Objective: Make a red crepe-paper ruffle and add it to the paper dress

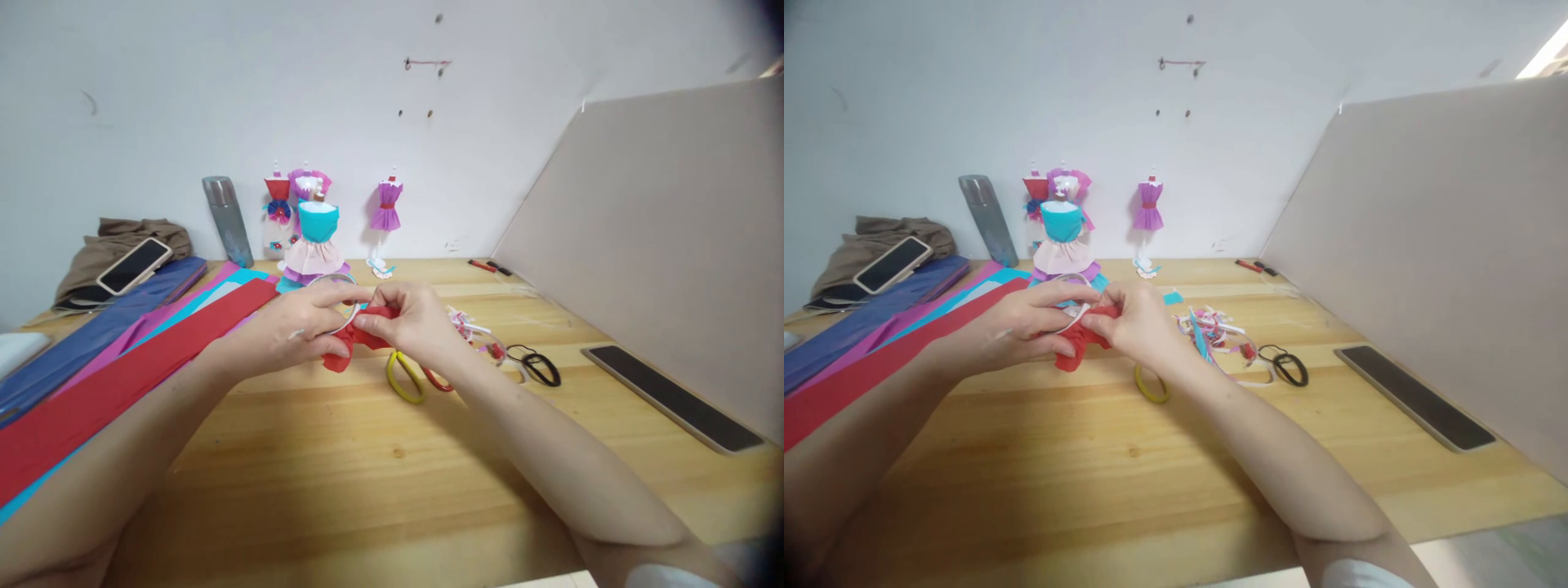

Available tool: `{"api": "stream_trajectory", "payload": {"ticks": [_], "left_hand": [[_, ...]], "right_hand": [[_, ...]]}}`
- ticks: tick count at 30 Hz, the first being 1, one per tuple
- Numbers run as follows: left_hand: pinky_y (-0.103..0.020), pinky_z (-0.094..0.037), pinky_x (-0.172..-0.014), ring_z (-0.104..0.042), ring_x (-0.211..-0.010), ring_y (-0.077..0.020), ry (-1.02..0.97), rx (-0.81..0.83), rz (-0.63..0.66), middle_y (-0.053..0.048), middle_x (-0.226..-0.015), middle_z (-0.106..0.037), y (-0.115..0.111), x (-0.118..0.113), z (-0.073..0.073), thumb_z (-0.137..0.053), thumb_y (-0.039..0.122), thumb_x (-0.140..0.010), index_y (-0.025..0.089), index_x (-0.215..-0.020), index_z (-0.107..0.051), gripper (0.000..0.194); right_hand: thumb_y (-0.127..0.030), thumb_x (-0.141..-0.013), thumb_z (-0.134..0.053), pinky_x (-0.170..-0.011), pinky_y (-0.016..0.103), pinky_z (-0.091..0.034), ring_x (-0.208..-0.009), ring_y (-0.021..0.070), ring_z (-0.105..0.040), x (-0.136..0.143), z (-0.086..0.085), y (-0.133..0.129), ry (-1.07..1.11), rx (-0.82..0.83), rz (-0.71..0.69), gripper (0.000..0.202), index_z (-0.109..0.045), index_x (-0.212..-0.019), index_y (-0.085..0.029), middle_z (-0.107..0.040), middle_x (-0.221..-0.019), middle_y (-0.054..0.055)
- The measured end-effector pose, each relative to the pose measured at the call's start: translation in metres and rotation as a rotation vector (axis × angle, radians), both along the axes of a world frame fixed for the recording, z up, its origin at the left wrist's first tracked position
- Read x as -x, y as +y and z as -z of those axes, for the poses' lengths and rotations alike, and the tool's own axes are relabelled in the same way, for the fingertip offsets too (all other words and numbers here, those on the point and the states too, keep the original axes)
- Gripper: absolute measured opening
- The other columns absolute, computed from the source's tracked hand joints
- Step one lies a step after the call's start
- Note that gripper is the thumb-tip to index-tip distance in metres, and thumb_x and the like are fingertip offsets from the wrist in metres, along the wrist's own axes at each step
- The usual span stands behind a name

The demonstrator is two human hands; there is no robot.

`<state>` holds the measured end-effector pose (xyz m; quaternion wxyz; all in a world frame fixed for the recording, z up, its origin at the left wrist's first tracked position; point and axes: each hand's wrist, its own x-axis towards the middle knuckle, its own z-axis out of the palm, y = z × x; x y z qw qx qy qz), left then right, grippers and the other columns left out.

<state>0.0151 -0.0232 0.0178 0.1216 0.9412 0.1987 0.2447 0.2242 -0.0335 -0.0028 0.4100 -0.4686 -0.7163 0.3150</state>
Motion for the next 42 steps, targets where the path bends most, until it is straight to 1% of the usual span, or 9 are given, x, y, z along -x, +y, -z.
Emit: {"api": "stream_trajectory", "payload": {"ticks": [6, 8, 11, 15, 19, 25, 31, 37, 42], "left_hand": [[-0.043, -0.039, -0.121, -0.042, -0.148, -0.0308, -0.013, -0.029, -0.011, -0.008, -0.165, -0.038, -0.002, 0.001, -0.002, -0.063, 0.021, -0.092, 0.017, -0.074, -0.072, 0.021], [-0.044, -0.039, -0.121, -0.04, -0.149, -0.0318, -0.019, -0.046, -0.015, -0.01, -0.166, -0.037, -0.002, 0.001, -0.003, -0.063, 0.019, -0.092, 0.016, -0.075, -0.072, 0.02], [-0.046, -0.037, -0.122, -0.042, -0.148, -0.032, -0.029, -0.034, -0.057, -0.009, -0.166, -0.036, -0.001, 0.001, -0.001, -0.065, 0.02, -0.092, 0.016, -0.074, -0.074, 0.02], [-0.044, -0.038, -0.122, -0.048, -0.143, -0.0308, -0.059, 0.05, -0.123, -0.009, -0.166, -0.036, 0.004, 0.001, 0.006, -0.067, 0.03, -0.093, 0.016, -0.075, -0.076, 0.024], [-0.04, -0.04, -0.119, -0.048, -0.143, -0.0295, -0.092, 0.114, -0.124, -0.008, -0.165, -0.038, 0.009, 0.002, 0.012, -0.07, 0.039, -0.091, 0.019, -0.082, -0.079, 0.024], [-0.041, -0.044, -0.116, -0.047, -0.144, -0.0305, -0.12, 0.137, -0.128, -0.007, -0.164, -0.041, 0.008, 0.0, 0.011, -0.07, 0.04, -0.09, 0.021, -0.093, -0.082, 0.022], [-0.043, -0.04, -0.119, -0.051, -0.14, -0.0299, -0.123, 0.149, -0.162, -0.009, -0.161, -0.045, 0.007, -0.001, 0.008, -0.072, 0.04, -0.088, 0.02, -0.085, -0.081, 0.022], [-0.037, -0.041, -0.117, -0.048, -0.143, -0.0295, -0.103, 0.143, -0.115, -0.009, -0.16, -0.046, 0.007, 0.0, 0.006, -0.07, 0.039, -0.091, 0.016, -0.072, -0.076, 0.03], [-0.033, -0.045, -0.112, -0.058, -0.131, -0.0278, -0.091, 0.129, -0.115, -0.009, -0.156, -0.051, 0.006, -0.001, 0.004, -0.069, 0.034, -0.09, 0.015, -0.073, -0.075, 0.026]], "right_hand": [[-0.03, -0.069, -0.068, -0.045, 0.024, -0.028, -0.048, 0.0097, -0.042, -0.001, -0.001, 0.003, -0.056, 0.011, 0.003, 0.026, -0.048, -0.056, -0.02, -0.048, -0.049, -0.005], [-0.03, -0.07, -0.068, -0.046, 0.024, -0.028, -0.049, 0.0098, -0.041, 0.0, -0.002, 0.003, -0.074, -0.011, 0.006, 0.025, -0.049, -0.057, -0.02, -0.048, -0.05, -0.005], [-0.028, -0.073, -0.07, -0.051, 0.025, -0.031, -0.053, 0.0102, -0.043, 0.001, -0.003, 0.001, -0.107, -0.146, 0.049, 0.023, -0.053, -0.061, -0.019, -0.05, -0.055, -0.005], [-0.022, -0.078, -0.07, -0.057, 0.026, -0.033, -0.057, 0.0118, -0.048, 0.003, -0.002, -0.004, -0.182, -0.338, 0.094, 0.018, -0.056, -0.067, -0.02, -0.056, -0.06, -0.003], [-0.017, -0.079, -0.068, -0.062, 0.027, -0.036, -0.064, 0.0141, -0.052, 0.002, 0.0, -0.006, -0.219, -0.445, 0.069, 0.015, -0.057, -0.07, -0.02, -0.062, -0.069, 0.0], [-0.016, -0.081, -0.066, -0.064, 0.027, -0.04, -0.066, 0.0146, -0.056, 0.001, 0.001, -0.004, -0.198, -0.406, 0.033, 0.01, -0.061, -0.073, -0.02, -0.067, -0.073, 0.001], [-0.015, -0.084, -0.061, -0.067, 0.029, -0.043, -0.07, 0.0164, -0.061, -0.001, -0.001, -0.005, -0.23, -0.435, -0.004, 0.01, -0.068, -0.078, -0.02, -0.07, -0.076, 0.003], [-0.011, -0.085, -0.056, -0.067, 0.029, -0.044, -0.069, 0.0161, -0.062, -0.003, -0.004, -0.005, -0.191, -0.365, -0.048, 0.015, -0.068, -0.08, -0.019, -0.071, -0.075, 0.002], [-0.013, -0.082, -0.06, -0.065, 0.028, -0.041, -0.065, 0.0146, -0.057, -0.002, -0.003, -0.002, -0.17, -0.351, -0.029, 0.009, -0.064, -0.076, -0.019, -0.067, -0.072, 0.001]]}}
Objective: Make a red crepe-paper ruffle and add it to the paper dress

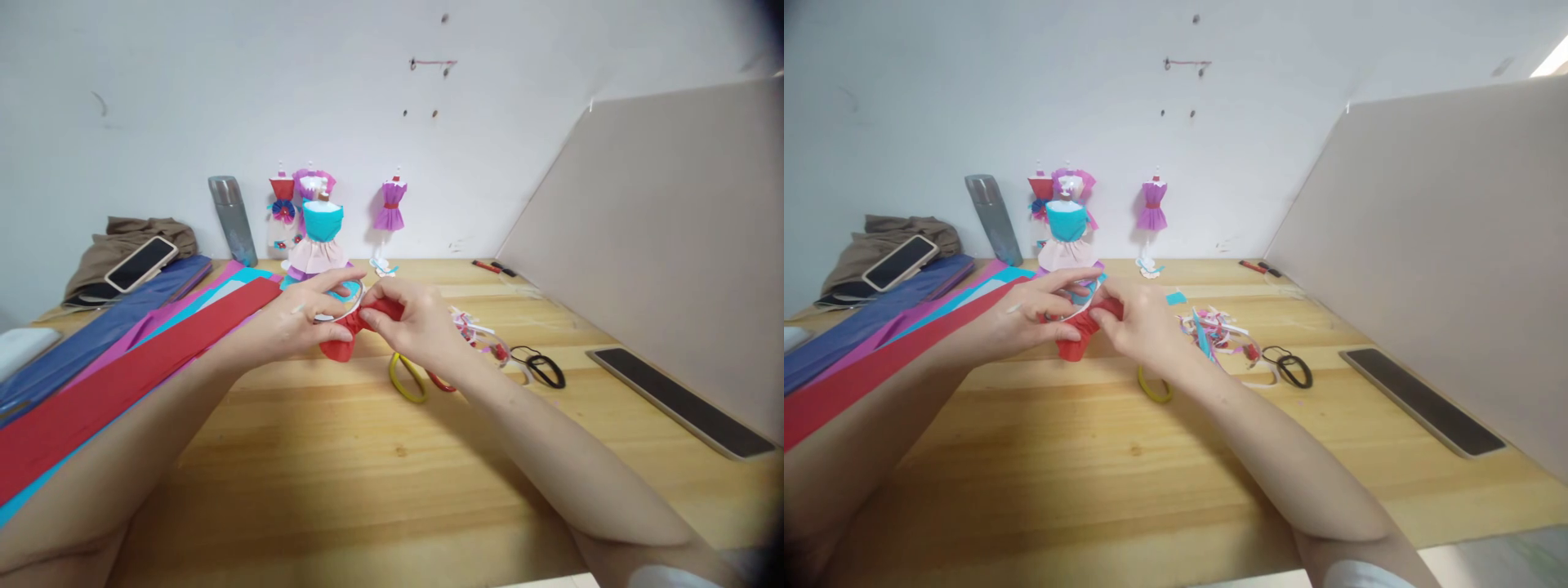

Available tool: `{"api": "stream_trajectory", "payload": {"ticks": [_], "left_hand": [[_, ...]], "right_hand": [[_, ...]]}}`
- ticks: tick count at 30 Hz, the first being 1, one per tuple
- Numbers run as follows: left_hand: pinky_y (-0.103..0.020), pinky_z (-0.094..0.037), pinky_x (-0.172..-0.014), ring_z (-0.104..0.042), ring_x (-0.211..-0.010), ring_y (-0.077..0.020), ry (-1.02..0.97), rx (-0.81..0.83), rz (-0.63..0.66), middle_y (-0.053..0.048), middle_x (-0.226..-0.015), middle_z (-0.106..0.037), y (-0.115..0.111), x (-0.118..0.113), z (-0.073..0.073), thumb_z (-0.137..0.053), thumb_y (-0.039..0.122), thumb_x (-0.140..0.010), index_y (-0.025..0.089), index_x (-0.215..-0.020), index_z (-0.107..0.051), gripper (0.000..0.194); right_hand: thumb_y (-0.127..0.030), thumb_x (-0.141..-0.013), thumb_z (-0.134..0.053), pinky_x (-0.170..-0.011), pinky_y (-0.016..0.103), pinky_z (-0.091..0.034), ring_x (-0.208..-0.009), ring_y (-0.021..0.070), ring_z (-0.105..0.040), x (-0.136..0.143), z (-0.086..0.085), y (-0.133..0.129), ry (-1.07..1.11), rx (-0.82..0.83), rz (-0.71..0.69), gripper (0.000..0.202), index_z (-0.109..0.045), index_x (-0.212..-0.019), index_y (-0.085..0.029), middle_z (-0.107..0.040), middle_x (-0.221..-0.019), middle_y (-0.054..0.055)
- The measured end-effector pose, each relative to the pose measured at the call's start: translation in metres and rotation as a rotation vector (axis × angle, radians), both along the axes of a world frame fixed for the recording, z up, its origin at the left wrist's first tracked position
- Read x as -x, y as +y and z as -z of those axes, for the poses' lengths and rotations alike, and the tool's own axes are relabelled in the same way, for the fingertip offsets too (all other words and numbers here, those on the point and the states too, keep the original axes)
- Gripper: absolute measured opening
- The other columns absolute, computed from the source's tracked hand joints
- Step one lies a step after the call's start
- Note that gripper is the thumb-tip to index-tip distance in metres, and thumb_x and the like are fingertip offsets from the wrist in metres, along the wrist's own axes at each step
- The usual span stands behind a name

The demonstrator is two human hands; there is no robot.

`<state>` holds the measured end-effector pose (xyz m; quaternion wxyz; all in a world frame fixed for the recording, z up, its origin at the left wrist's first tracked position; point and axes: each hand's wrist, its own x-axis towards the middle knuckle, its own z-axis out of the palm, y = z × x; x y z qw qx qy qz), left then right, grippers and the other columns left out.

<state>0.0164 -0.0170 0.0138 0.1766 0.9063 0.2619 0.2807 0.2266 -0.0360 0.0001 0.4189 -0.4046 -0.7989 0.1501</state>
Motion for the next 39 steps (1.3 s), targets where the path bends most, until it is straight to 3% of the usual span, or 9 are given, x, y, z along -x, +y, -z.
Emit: {"api": "stream_trajectory", "payload": {"ticks": [7, 12, 18, 20, 23, 27, 31, 34, 39], "left_hand": [[-0.034, -0.055, -0.097, -0.066, -0.12, -0.0256, 0.056, 0.273, -0.014, -0.009, -0.142, -0.062, 0.006, 0.004, -0.001, -0.072, 0.037, -0.086, 0.019, -0.081, -0.079, 0.02], [-0.035, -0.051, -0.101, -0.062, -0.123, -0.0261, 0.024, 0.477, 0.003, -0.008, -0.13, -0.069, 0.01, 0.007, 0.0, -0.072, 0.036, -0.081, 0.017, -0.076, -0.078, 0.02], [-0.03, -0.051, -0.076, -0.065, -0.085, -0.0189, -0.057, 0.691, 0.009, -0.006, -0.087, -0.072, 0.014, 0.01, 0.003, -0.073, 0.037, -0.074, 0.014, -0.07, -0.072, 0.023], [-0.028, -0.047, -0.07, -0.061, -0.074, -0.0155, -0.098, 0.707, -0.032, -0.003, -0.074, -0.068, 0.014, 0.011, 0.002, -0.074, 0.037, -0.072, 0.014, -0.069, -0.071, 0.024], [-0.026, -0.042, -0.064, -0.054, -0.062, -0.0111, -0.192, 0.709, -0.117, 0.001, -0.063, -0.061, 0.01, 0.011, -0.001, -0.074, 0.038, -0.073, 0.013, -0.067, -0.069, 0.027], [-0.024, -0.038, -0.059, -0.049, -0.057, -0.0087, -0.242, 0.71, -0.178, 0.002, -0.058, -0.058, 0.003, 0.008, -0.005, -0.075, 0.042, -0.075, 0.012, -0.064, -0.066, 0.033], [-0.023, -0.034, -0.054, -0.046, -0.056, -0.0083, -0.269, 0.731, -0.158, 0.002, -0.057, -0.055, -0.001, 0.005, -0.007, -0.082, 0.047, -0.068, 0.013, -0.061, -0.063, 0.04], [-0.023, -0.031, -0.054, -0.043, -0.055, -0.0077, -0.256, 0.74, -0.149, 0.003, -0.055, -0.051, -0.001, 0.007, -0.007, -0.084, 0.05, -0.066, 0.013, -0.06, -0.061, 0.044], [-0.023, -0.031, -0.055, -0.042, -0.055, -0.008, -0.269, 0.758, -0.123, 0.003, -0.057, -0.05, -0.001, 0.013, -0.009, -0.081, 0.051, -0.071, 0.013, -0.061, -0.06, 0.044]], "right_hand": [[-0.019, -0.079, -0.059, -0.063, 0.028, -0.039, -0.063, 0.0136, -0.053, -0.002, 0.004, 0.008, -0.002, 0.112, -0.054, 0.006, -0.062, -0.073, -0.019, -0.06, -0.065, -0.002], [-0.028, -0.074, -0.064, -0.061, 0.028, -0.04, -0.063, 0.0148, -0.053, -0.005, 0.003, 0.015, 0.053, 0.262, -0.083, 0.01, -0.064, -0.072, -0.018, -0.061, -0.064, -0.001], [-0.038, -0.072, -0.07, -0.063, 0.032, -0.049, -0.065, 0.0185, -0.061, -0.01, 0.006, 0.028, 0.288, 0.468, -0.118, 0.02, -0.065, -0.079, -0.02, -0.068, -0.073, 0.003], [-0.037, -0.075, -0.069, -0.067, 0.035, -0.053, -0.071, 0.0206, -0.065, -0.012, 0.008, 0.032, 0.375, 0.33, -0.037, 0.018, -0.064, -0.086, -0.023, -0.07, -0.08, 0.004], [-0.031, -0.084, -0.064, -0.071, 0.038, -0.054, -0.077, 0.0217, -0.066, -0.014, 0.009, 0.027, 0.396, -0.156, 0.107, 0.008, -0.063, -0.089, -0.025, -0.07, -0.087, 0.006], [-0.039, -0.093, -0.063, -0.073, 0.041, -0.054, -0.085, 0.0241, -0.066, -0.007, 0.004, 0.002, 0.026, -0.739, -0.143, 0.021, -0.063, -0.107, -0.023, -0.07, -0.094, 0.008], [-0.027, -0.097, -0.06, -0.069, 0.038, -0.049, -0.081, 0.0218, -0.064, 0.007, 0.008, -0.012, -0.247, -0.871, -0.176, 0.018, -0.063, -0.112, -0.018, -0.07, -0.091, 0.008], [-0.01, -0.093, -0.057, -0.063, 0.034, -0.044, -0.073, 0.0181, -0.061, 0.011, 0.014, -0.009, -0.229, -0.938, -0.14, 0.014, -0.065, -0.099, -0.02, -0.068, -0.08, 0.004], [-0.008, -0.092, -0.06, -0.061, 0.032, -0.047, -0.071, 0.0162, -0.061, 0.009, 0.017, -0.004, -0.155, -1.061, -0.12, 0.016, -0.066, -0.09, -0.023, -0.07, -0.077, 0.002]]}}
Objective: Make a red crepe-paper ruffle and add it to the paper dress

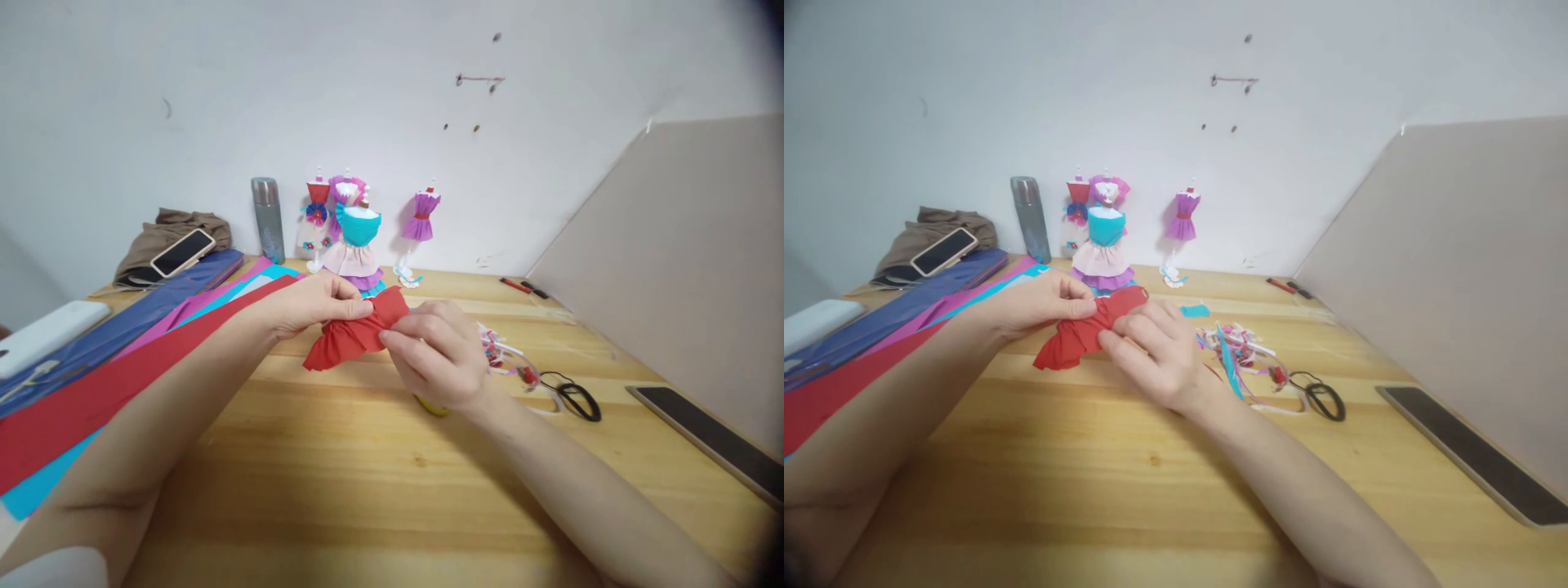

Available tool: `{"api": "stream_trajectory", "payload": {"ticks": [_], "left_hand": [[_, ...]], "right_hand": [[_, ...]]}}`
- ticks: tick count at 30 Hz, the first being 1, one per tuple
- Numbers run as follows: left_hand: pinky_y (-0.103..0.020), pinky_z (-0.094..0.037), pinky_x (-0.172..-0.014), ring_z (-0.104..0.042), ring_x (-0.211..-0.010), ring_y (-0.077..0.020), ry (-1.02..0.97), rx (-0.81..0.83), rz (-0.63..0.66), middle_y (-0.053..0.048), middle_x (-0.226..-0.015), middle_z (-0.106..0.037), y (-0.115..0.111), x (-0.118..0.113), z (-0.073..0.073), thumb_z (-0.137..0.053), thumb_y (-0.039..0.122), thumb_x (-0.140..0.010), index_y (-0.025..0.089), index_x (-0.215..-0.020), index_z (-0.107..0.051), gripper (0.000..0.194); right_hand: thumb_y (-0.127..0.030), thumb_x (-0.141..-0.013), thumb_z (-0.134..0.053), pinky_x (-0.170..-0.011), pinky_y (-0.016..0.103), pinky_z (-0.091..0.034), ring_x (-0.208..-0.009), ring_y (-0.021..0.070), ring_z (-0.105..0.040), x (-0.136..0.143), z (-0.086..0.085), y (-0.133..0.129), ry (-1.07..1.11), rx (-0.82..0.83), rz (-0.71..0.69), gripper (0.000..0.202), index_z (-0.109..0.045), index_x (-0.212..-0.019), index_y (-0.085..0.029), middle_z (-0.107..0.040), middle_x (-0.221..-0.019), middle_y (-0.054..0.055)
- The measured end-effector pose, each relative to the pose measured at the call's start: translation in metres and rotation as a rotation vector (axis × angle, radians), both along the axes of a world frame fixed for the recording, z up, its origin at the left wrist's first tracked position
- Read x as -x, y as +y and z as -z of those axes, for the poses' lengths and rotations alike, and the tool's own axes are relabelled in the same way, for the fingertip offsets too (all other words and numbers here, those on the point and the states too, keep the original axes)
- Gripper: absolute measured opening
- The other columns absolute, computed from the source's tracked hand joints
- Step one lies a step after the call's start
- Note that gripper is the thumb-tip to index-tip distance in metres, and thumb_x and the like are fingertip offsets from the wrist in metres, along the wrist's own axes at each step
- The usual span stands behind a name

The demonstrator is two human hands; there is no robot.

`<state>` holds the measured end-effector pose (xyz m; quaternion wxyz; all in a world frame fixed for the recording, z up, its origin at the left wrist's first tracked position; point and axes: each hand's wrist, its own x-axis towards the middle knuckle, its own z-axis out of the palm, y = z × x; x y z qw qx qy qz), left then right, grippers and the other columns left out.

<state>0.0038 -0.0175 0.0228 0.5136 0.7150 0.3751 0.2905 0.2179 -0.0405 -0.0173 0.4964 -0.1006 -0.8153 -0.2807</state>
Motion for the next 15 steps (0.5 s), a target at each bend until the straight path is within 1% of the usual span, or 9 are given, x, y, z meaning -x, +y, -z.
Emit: {"api": "stream_trajectory", "payload": {"ticks": [3, 6, 8, 10, 11, 13, 15], "left_hand": [[-0.024, -0.032, -0.055, -0.043, -0.056, -0.0088, -0.009, 0.006, 0.009, 0.002, -0.058, -0.051, 0.0, 0.001, 0.0, -0.079, 0.052, -0.072, 0.014, -0.061, -0.06, 0.044], [-0.024, -0.033, -0.056, -0.045, -0.057, -0.009, -0.024, 0.011, 0.013, 0.002, -0.058, -0.052, 0.001, 0.002, 0.0, -0.079, 0.05, -0.072, 0.014, -0.06, -0.06, 0.043], [-0.024, -0.034, -0.057, -0.046, -0.057, -0.009, -0.048, 0.014, 0.023, 0.001, -0.058, -0.053, 0.002, 0.003, 0.0, -0.08, 0.05, -0.071, 0.014, -0.059, -0.059, 0.044], [-0.023, -0.034, -0.056, -0.046, -0.057, -0.0089, -0.067, 0.021, 0.032, 0.001, -0.058, -0.054, 0.002, 0.004, 0.0, -0.081, 0.051, -0.07, 0.013, -0.06, -0.06, 0.044], [-0.023, -0.034, -0.056, -0.046, -0.056, -0.0088, -0.069, 0.025, 0.035, 0.002, -0.058, -0.054, 0.003, 0.004, 0.0, -0.081, 0.051, -0.07, 0.013, -0.061, -0.061, 0.044], [-0.023, -0.034, -0.056, -0.044, -0.056, -0.0082, -0.062, 0.027, 0.04, 0.002, -0.058, -0.053, 0.004, 0.004, 0.001, -0.082, 0.051, -0.07, 0.013, -0.062, -0.062, 0.044], [-0.023, -0.035, -0.056, -0.044, -0.055, -0.0079, -0.053, 0.026, 0.05, 0.003, -0.058, -0.052, 0.005, 0.005, 0.002, -0.082, 0.05, -0.07, 0.014, -0.062, -0.061, 0.043]], "right_hand": [[-0.007, -0.092, -0.06, -0.062, 0.031, -0.051, -0.073, 0.0162, -0.062, -0.002, 0.001, -0.002, -0.029, -0.049, -0.037, 0.018, -0.066, -0.089, -0.023, -0.071, -0.079, 0.003], [-0.007, -0.088, -0.063, -0.065, 0.032, -0.055, -0.081, 0.0183, -0.064, -0.001, 0.004, -0.003, -0.061, -0.089, -0.078, 0.017, -0.067, -0.098, -0.021, -0.071, -0.089, 0.006], [-0.016, -0.089, -0.066, -0.068, 0.034, -0.057, -0.085, 0.0199, -0.065, 0.001, 0.009, -0.002, -0.008, -0.069, -0.076, 0.016, -0.066, -0.104, -0.021, -0.069, -0.096, 0.008], [-0.024, -0.091, -0.068, -0.074, 0.037, -0.058, -0.09, 0.0212, -0.065, 0.005, 0.013, -0.001, 0.061, -0.021, -0.02, 0.019, -0.063, -0.11, -0.023, -0.067, -0.101, 0.008], [-0.023, -0.092, -0.067, -0.075, 0.038, -0.058, -0.091, 0.0212, -0.065, 0.006, 0.015, 0.0, 0.081, -0.008, 0.012, 0.021, -0.062, -0.112, -0.023, -0.067, -0.103, 0.008], [-0.013, -0.091, -0.066, -0.073, 0.036, -0.057, -0.089, 0.0199, -0.065, 0.009, 0.018, 0.001, 0.095, -0.006, 0.042, 0.026, -0.061, -0.113, -0.024, -0.069, -0.103, 0.007], [-0.004, -0.088, -0.063, -0.069, 0.034, -0.055, -0.084, 0.0186, -0.065, 0.008, 0.018, 0.001, 0.094, -0.015, 0.003, 0.029, -0.061, -0.11, -0.022, -0.07, -0.1, 0.006]]}}
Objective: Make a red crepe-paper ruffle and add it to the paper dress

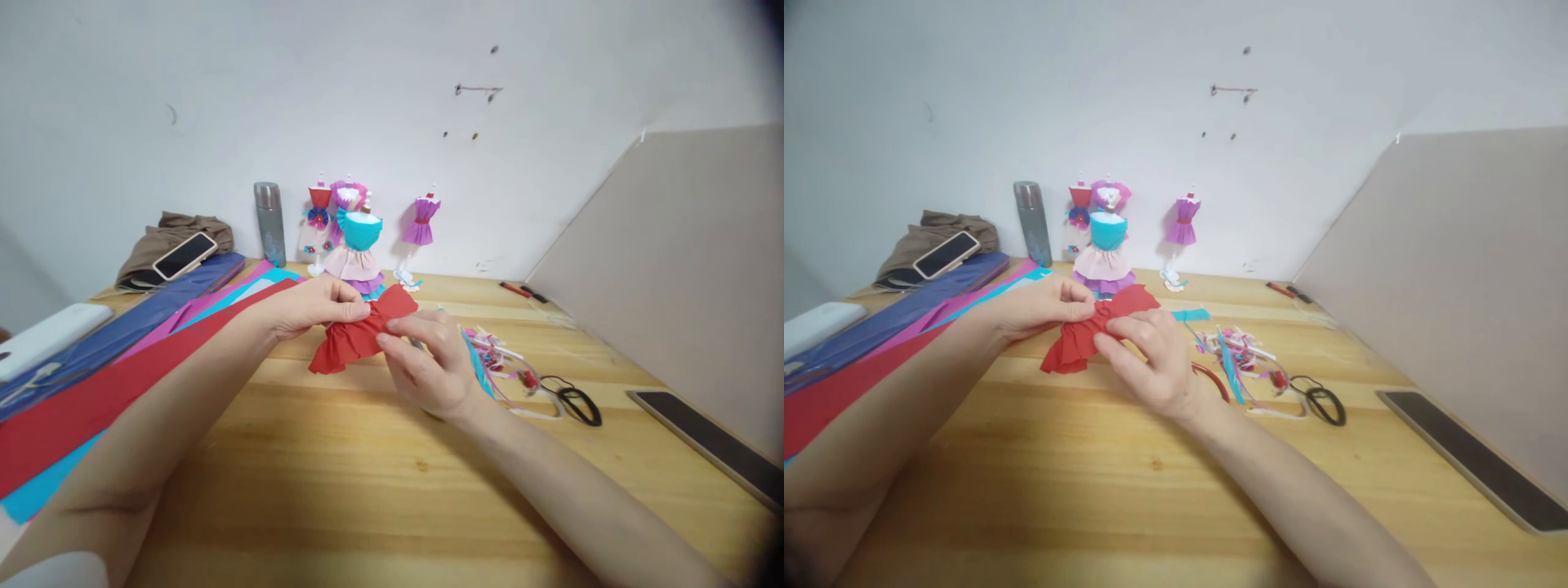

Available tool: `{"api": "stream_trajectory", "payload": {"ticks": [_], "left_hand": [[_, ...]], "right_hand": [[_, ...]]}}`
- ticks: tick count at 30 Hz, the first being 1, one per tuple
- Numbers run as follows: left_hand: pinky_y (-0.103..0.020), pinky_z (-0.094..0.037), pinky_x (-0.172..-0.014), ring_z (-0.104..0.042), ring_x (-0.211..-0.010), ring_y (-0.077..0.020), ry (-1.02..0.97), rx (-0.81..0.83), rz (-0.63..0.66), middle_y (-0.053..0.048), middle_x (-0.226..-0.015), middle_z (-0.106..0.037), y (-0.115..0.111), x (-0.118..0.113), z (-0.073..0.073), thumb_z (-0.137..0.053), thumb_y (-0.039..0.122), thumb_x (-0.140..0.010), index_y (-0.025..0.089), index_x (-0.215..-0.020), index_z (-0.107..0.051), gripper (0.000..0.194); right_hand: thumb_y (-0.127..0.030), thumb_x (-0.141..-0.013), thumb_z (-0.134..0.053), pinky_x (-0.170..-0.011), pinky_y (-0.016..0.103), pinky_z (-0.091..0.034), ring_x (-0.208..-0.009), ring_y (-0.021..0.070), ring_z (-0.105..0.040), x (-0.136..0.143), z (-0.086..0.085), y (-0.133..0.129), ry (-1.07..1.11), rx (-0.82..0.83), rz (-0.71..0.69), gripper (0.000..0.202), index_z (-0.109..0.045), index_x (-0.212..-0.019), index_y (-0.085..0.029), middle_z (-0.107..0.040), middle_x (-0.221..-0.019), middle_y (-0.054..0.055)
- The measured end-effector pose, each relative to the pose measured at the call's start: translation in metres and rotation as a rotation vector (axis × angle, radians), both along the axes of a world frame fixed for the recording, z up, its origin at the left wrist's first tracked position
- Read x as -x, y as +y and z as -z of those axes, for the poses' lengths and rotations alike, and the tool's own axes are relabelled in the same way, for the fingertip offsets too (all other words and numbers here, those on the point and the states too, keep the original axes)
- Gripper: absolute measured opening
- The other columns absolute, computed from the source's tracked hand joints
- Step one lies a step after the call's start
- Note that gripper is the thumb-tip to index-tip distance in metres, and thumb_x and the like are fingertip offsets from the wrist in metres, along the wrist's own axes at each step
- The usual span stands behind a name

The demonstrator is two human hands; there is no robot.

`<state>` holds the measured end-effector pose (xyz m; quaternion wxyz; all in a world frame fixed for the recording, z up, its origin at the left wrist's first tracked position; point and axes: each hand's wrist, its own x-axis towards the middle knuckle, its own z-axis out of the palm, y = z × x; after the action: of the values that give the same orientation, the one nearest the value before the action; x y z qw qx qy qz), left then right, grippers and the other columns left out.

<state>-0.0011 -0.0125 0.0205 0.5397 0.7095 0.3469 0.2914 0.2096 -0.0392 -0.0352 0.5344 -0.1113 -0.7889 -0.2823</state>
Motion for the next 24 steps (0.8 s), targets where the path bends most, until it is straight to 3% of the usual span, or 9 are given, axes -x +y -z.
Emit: {"api": "stream_trajectory", "payload": {"ticks": [4, 8, 12, 18, 24], "left_hand": [[-0.023, -0.039, -0.06, -0.048, -0.058, -0.0089, -0.013, -0.001, 0.027, 0.001, -0.061, -0.056, 0.004, 0.004, 0.003, -0.079, 0.049, -0.074, 0.013, -0.063, -0.062, 0.042], [-0.023, -0.041, -0.061, -0.052, -0.06, -0.0101, 0.055, -0.038, 0.086, 0.0, -0.064, -0.062, 0.006, 0.01, -0.001, -0.08, 0.045, -0.073, 0.012, -0.07, -0.069, 0.035], [-0.022, -0.044, -0.061, -0.058, -0.065, -0.0125, 0.205, -0.102, 0.183, -0.003, -0.07, -0.069, 0.006, 0.012, -0.005, -0.078, 0.038, -0.076, 0.012, -0.075, -0.075, 0.026], [-0.019, -0.042, -0.058, -0.06, -0.067, -0.0127, 0.386, -0.206, 0.29, -0.003, -0.078, -0.073, 0.007, 0.007, -0.001, -0.075, 0.038, -0.079, 0.015, -0.084, -0.08, 0.024], [-0.018, -0.038, -0.052, -0.055, -0.058, -0.0103, 0.394, -0.194, 0.247, -0.001, -0.068, -0.068, 0.004, 0.003, -0.002, -0.074, 0.034, -0.08, 0.015, -0.082, -0.08, 0.02]], "right_hand": [[-0.004, -0.085, -0.061, -0.064, 0.034, -0.051, -0.079, 0.0197, -0.064, -0.007, -0.006, -0.005, -0.09, -0.04, -0.105, 0.024, -0.063, -0.104, -0.019, -0.07, -0.095, 0.009], [-0.006, -0.085, -0.06, -0.071, 0.039, -0.052, -0.088, 0.0241, -0.066, -0.017, -0.016, -0.003, -0.047, 0.058, -0.028, 0.033, -0.063, -0.114, -0.02, -0.069, -0.103, 0.013], [-0.021, -0.093, -0.055, -0.087, 0.045, -0.052, -0.104, 0.029, -0.066, -0.027, -0.024, 0.012, 0.049, 0.337, 0.069, 0.024, -0.065, -0.115, -0.022, -0.07, -0.111, 0.013], [-0.039, -0.1, -0.041, -0.074, 0.035, -0.049, -0.081, 0.0221, -0.067, -0.031, -0.026, 0.023, -0.068, 0.956, 0.051, 0.035, -0.066, -0.084, -0.02, -0.071, -0.082, 0.006], [-0.034, -0.086, -0.063, -0.064, 0.03, -0.044, -0.065, 0.0171, -0.059, -0.029, -0.032, 0.019, -0.081, 1.061, 0.081, 0.021, -0.06, -0.072, -0.02, -0.065, -0.068, 0.001]]}}
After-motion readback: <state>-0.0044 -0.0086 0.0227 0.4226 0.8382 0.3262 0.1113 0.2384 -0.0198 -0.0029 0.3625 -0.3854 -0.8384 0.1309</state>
